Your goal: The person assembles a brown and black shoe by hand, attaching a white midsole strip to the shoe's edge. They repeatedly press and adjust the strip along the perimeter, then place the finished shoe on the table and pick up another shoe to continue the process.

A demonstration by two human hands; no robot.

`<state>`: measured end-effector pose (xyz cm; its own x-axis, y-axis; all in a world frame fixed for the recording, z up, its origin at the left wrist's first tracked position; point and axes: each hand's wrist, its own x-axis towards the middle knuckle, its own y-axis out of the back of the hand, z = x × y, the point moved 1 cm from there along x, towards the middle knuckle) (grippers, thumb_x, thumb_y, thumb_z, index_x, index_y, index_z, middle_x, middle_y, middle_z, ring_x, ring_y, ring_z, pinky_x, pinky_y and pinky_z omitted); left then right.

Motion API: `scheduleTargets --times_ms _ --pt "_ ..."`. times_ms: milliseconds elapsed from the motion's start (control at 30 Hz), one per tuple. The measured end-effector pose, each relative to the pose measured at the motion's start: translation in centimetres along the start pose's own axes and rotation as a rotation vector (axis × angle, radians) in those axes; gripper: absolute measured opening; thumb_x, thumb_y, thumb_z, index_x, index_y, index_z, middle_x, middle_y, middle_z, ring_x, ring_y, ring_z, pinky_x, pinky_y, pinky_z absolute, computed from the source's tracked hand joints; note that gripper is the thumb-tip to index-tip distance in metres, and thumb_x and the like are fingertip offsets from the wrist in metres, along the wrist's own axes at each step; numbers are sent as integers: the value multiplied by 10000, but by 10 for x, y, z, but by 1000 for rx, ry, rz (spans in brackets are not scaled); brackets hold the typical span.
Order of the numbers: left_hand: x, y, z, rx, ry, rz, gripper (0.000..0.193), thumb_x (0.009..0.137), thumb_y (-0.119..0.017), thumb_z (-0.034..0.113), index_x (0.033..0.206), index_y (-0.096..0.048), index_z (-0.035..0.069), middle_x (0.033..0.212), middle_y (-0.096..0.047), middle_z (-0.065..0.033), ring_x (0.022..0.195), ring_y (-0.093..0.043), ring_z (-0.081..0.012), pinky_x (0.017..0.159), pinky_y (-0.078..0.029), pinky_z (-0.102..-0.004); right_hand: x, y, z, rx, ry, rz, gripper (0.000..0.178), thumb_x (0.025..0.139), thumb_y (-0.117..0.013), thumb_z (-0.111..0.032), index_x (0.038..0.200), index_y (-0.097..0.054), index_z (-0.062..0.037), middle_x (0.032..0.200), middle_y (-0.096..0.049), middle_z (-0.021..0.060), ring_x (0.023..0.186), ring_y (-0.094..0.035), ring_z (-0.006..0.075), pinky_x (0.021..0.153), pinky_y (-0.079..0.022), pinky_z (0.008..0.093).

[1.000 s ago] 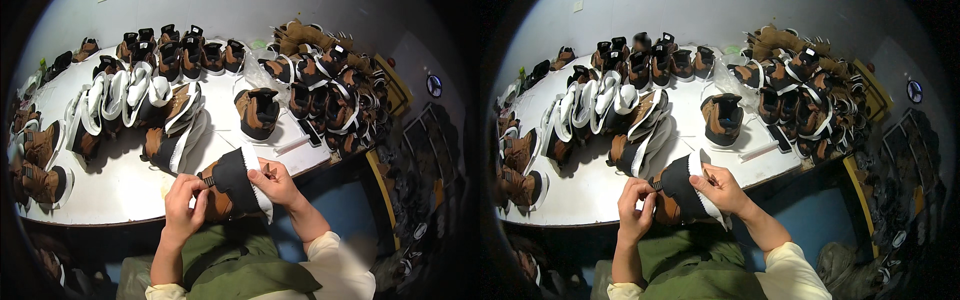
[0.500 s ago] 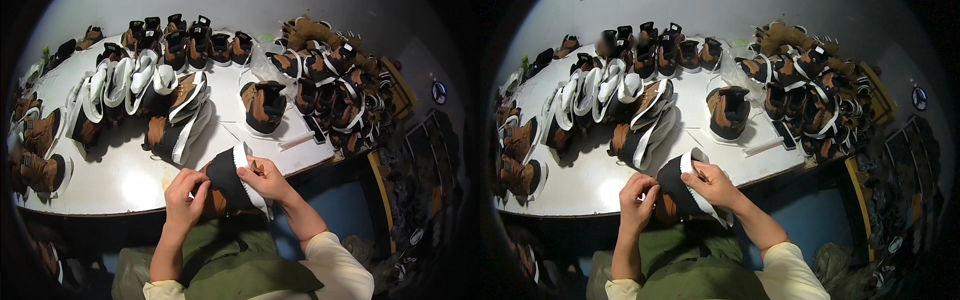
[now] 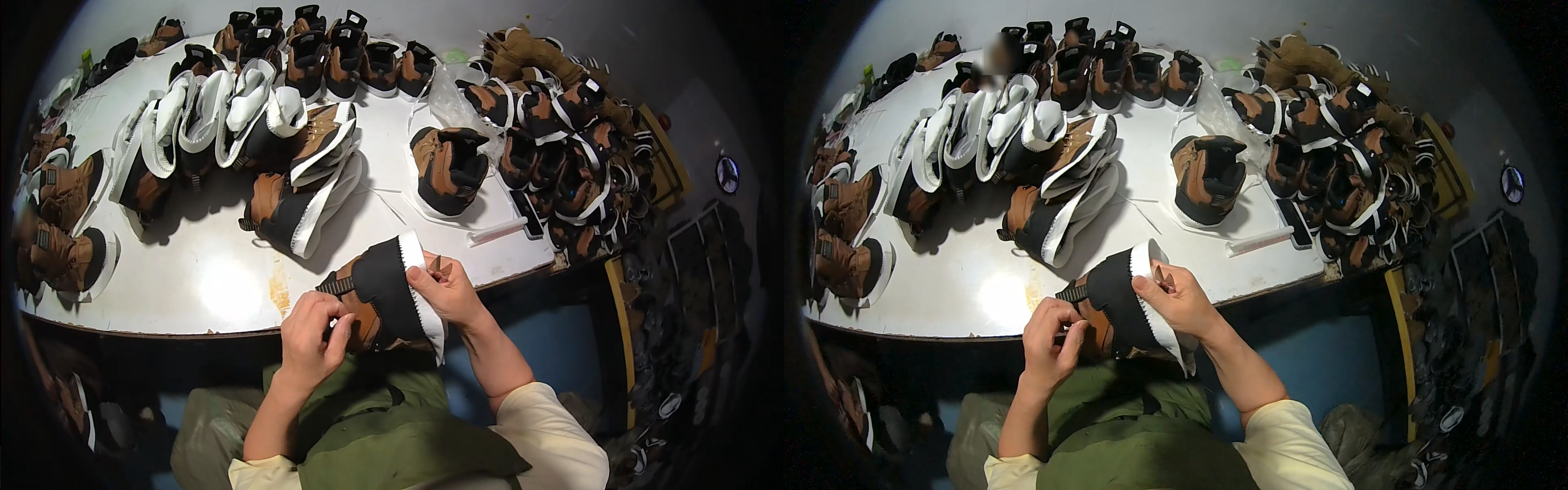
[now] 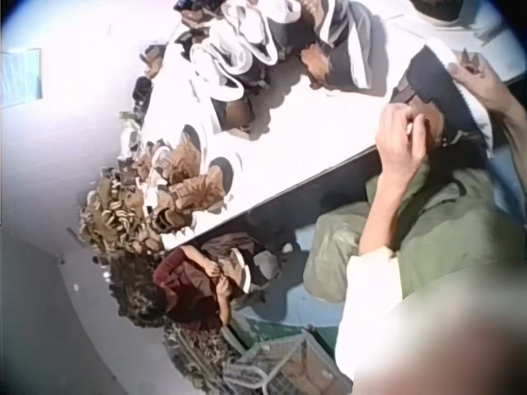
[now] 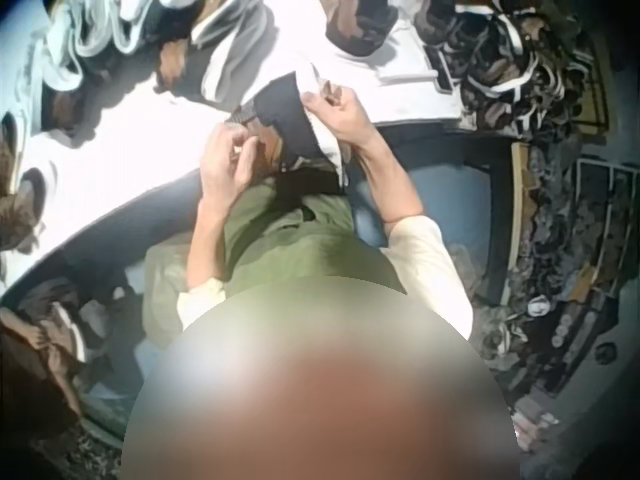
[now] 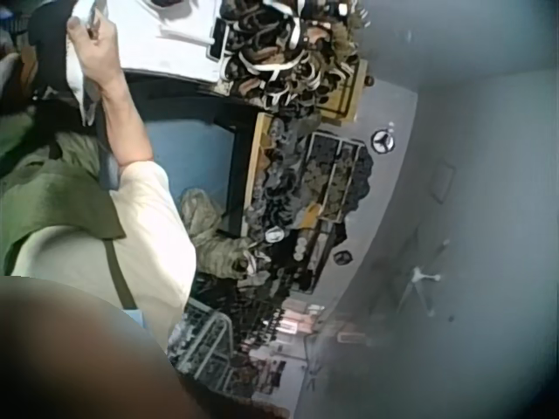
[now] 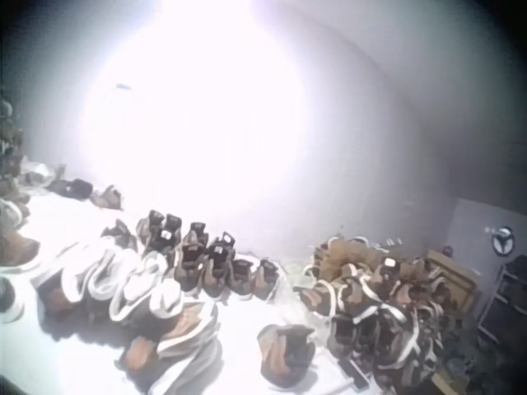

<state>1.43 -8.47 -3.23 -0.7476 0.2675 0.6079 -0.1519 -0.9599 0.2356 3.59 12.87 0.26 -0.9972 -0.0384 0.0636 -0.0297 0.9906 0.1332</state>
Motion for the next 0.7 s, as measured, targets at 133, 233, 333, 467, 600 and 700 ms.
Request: scheduleTargets --times_ms 133,233,333,467,600,700 --pt "3 -2 -1 0 4 83 121 755 -657 -64 824 -569 -18 795 -561 -103 579 -521 -140 495 -404 -238 0 3 4 -87 50 -17 260 956 -556 -230 772 -515 -52 654 -389 -77 606 -323 9 512 -264 207" --pt "11 -4 9 -1 87 116 118 763 -665 -49 849 -588 -25 801 -570 -92 575 -523 -118 492 -407 -225 -2 -1 -5 -204 187 -12 274 951 -560 -222 763 -533 -24 644 -412 -33 589 -351 53 502 -284 237" --pt "16 -2 13 50 96 76 126 757 -676 -36 856 -600 -19 810 -581 -96 591 -552 -153 507 -433 -248 -3 -4 -6 -334 364 -27 286 942 -565 -211 752 -543 2 650 -439 27 572 -389 119 501 -312 276" --pt "13 0 11 93 105 32 138 741 -684 -27 845 -597 -1 825 -591 -120 617 -600 -244 526 -472 -301 -5 -9 -14 -390 404 -69 237 922 -583 -181 777 -565 7 682 -469 80 568 -439 188 512 -345 305" --pt "12 1 13 161 84 -25 133 754 -659 -42 838 -564 0 799 -570 -125 600 -580 -262 510 -458 -320 -8 -12 -10 -397 466 -54 206 915 -584 -161 800 -583 10 718 -508 101 590 -483 218 532 -380 313" --pt "3 0 10 227 41 -34 142 760 -644 -51 840 -539 0 780 -554 -128 585 -560 -274 498 -448 -322 -13 -12 -10 -429 498 -67 198 913 -581 -153 815 -591 19 768 -550 132 627 -528 254 562 -417 323"
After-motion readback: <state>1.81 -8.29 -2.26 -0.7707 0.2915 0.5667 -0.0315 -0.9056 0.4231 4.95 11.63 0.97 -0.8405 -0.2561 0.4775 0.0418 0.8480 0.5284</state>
